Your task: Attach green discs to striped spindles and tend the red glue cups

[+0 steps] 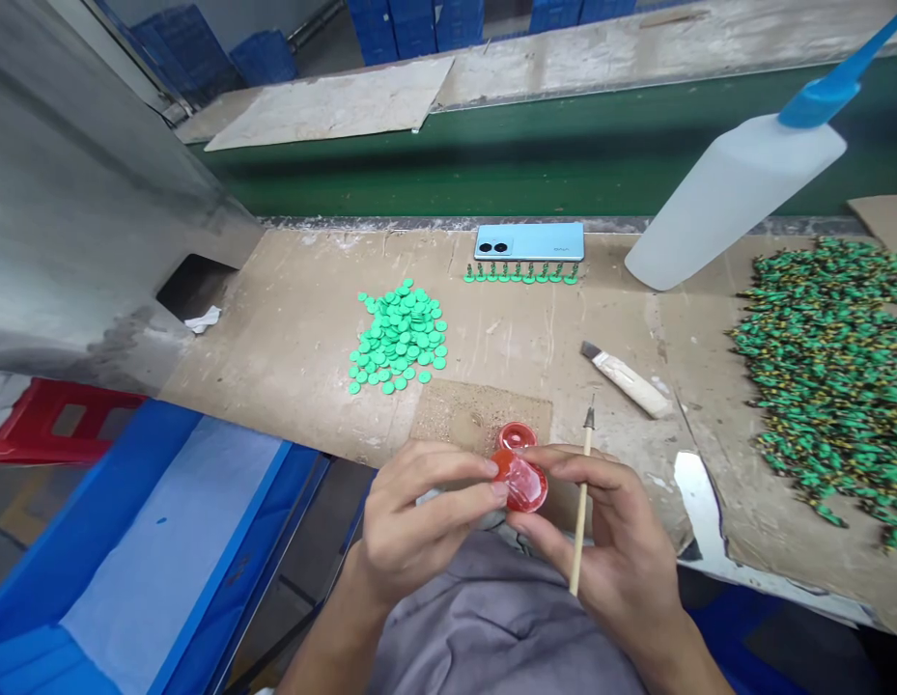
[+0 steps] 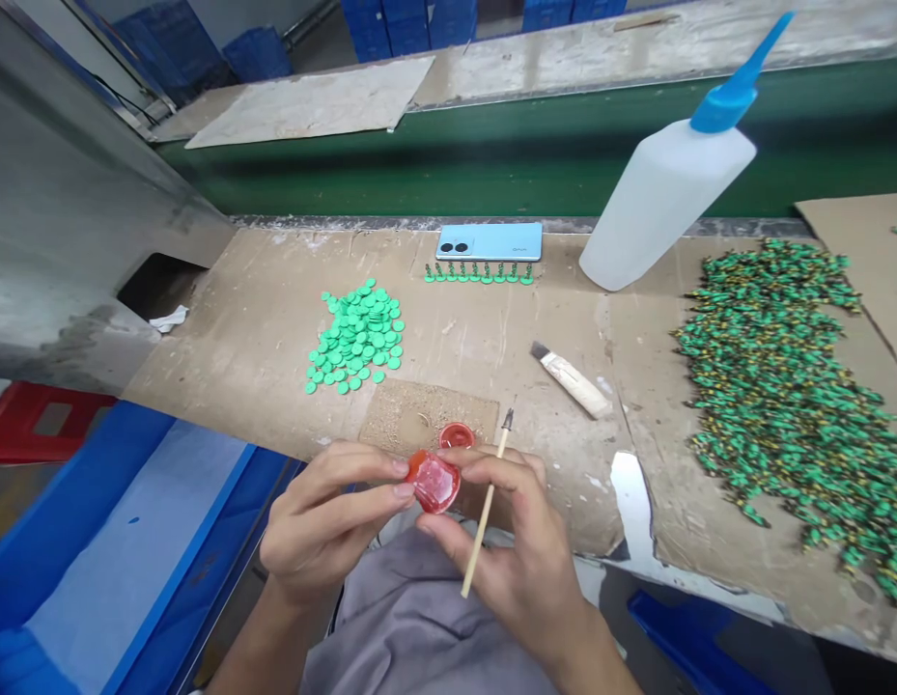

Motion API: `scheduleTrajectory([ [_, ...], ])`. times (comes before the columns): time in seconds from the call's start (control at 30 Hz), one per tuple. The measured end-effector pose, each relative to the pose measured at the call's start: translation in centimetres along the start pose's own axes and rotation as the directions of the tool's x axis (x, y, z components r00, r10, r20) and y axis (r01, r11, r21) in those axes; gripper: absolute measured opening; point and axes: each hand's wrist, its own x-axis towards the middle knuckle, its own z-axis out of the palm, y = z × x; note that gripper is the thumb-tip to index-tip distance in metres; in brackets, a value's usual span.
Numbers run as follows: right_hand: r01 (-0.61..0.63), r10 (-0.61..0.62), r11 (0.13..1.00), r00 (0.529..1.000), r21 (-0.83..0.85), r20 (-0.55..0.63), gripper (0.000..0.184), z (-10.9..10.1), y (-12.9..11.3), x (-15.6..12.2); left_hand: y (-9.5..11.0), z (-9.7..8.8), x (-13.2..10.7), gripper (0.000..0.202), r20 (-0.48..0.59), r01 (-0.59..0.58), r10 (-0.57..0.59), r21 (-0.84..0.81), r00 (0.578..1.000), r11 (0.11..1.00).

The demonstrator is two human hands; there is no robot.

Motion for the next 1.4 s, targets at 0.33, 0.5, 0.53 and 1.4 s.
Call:
scheduleTrajectory([
  [0.33,-0.052,0.054,0.997,0.997,0.052,-0.057,0.042,0.1,-0.1,0.0,0.5,-0.1,0.3,0.005,0.047,0.017,-0.016,-0.039,0.999,0.999],
  [0.5,-0.085,0.095,0.991,0.991,0.105,-0.099,0.042,0.1,-0.5,0.1,0.6,-0.4,0.2,0.007,0.047,0.050,-0.047,-0.060,0.998,0.997],
  [0.53,-0.087,0.099,0.990,0.990,0.115,-0.105,0.042,0.1,-0.6,0.2,0.7,-0.4,0.2,0.008,0.049,0.061,-0.057,-0.068,0.997,0.996],
  [1.4,-0.286,0.295,0.954,0.951,0.094,-0.090,0.044,-0.3,0.7,-0.4,-6.2,-9.6,-17.3,0.021,0.114,0.749,-0.841,0.404,0.528,0.525],
])
